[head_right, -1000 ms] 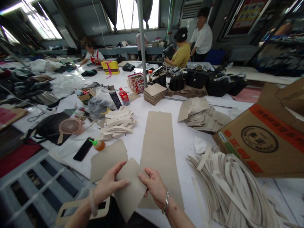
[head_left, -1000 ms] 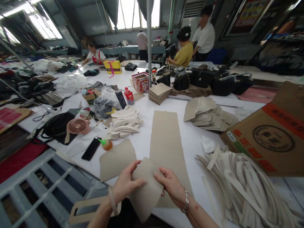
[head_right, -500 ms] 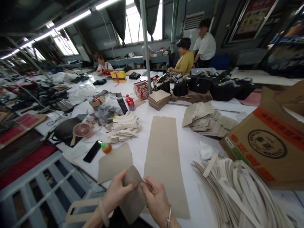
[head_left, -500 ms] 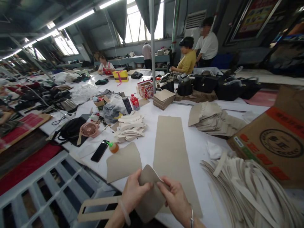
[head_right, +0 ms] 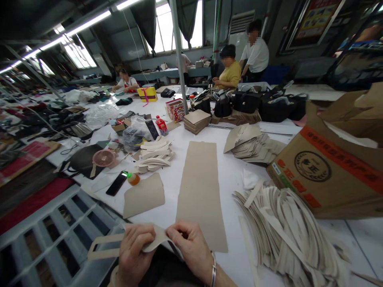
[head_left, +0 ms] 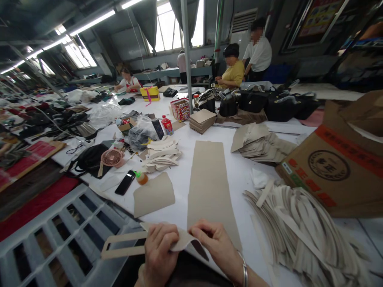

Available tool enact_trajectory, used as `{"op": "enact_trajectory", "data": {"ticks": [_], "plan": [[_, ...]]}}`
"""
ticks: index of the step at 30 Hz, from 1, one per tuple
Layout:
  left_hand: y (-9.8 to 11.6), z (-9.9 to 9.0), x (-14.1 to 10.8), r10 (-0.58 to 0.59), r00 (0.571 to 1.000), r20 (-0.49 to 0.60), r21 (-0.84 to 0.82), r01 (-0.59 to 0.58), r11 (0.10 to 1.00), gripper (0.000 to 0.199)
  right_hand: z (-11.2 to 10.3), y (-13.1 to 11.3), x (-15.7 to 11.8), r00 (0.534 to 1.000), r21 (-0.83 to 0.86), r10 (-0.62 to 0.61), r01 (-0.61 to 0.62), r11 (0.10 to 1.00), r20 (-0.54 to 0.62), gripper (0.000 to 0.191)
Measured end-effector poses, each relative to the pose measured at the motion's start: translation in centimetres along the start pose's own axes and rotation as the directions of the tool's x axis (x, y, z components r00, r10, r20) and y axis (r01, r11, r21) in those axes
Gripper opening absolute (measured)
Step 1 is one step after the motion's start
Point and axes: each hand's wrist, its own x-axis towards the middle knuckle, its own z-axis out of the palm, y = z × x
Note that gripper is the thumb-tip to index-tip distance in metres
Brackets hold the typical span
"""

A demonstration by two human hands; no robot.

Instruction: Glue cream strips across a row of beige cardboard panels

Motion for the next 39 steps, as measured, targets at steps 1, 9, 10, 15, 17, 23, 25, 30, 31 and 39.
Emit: {"op": "enact_trajectory", "data": {"ticks": [1, 9, 10, 15, 17, 23, 25, 30, 31, 39], "plan": [[0.3, -0.4, 0.0, 0.048, 0.999, -0.019, 0.007, -0.048, 0.999, 0.015, -0.1, 0.0, -0.2, 1.000, 0.028, 0.022, -0.023, 0.999, 0.022, 0.030], [1.1, -1.7, -0.6, 0.264, 0.964, 0.008, 0.037, -0.264, 0.964, 0.022, -1.0, -0.5, -1.0, 0.982, 0.134, 0.100, -0.122, 0.983, 0.162, 0.020], [1.0, -1.7, -0.8, 0.270, 0.963, -0.004, 0.037, -0.270, 0.962, 0.023, -1.0, -0.6, -1.0, 0.975, 0.173, 0.142, -0.171, 0.970, 0.170, 0.020], [0.2, -1.5, -1.1, 0.294, 0.956, 0.005, 0.009, -0.295, 0.956, 0.026, -0.3, -0.6, -0.6, 0.956, 0.306, 0.253, -0.287, 0.908, 0.145, 0.018], [0.0, -1.6, -0.8, 0.314, 0.949, 0.018, 0.002, -0.315, 0.949, 0.027, 0.1, -0.6, -0.4, 0.957, 0.301, 0.271, -0.290, 0.908, 0.102, 0.016], [-1.1, -2.0, 0.2, 0.336, 0.941, 0.021, -0.021, -0.336, 0.942, 0.031, 0.1, -1.0, 0.1, 0.953, 0.319, 0.277, -0.301, 0.899, 0.118, 0.016], [-1.5, -2.0, 0.4, 0.356, 0.934, 0.038, -0.043, -0.354, 0.934, 0.031, -0.2, -1.4, 0.1, 0.942, 0.296, 0.295, -0.331, 0.896, 0.162, 0.017], [-1.9, -1.7, 0.9, 0.337, 0.939, 0.064, -0.081, -0.332, 0.940, 0.032, -0.8, -2.4, 0.1, 0.975, 0.122, 0.172, -0.189, 0.974, 0.138, 0.011], [-1.9, -1.7, 1.0, 0.327, 0.942, 0.070, -0.083, -0.322, 0.943, 0.031, -0.8, -2.5, 0.1, 0.981, 0.105, 0.135, -0.151, 0.983, 0.139, 0.011], [-2.0, -0.8, 2.1, 0.320, 0.937, 0.136, -0.176, -0.295, 0.939, 0.032, -1.8, -2.9, 0.5, 0.981, -0.096, 0.134, -0.121, 0.988, 0.143, 0.017]]}}
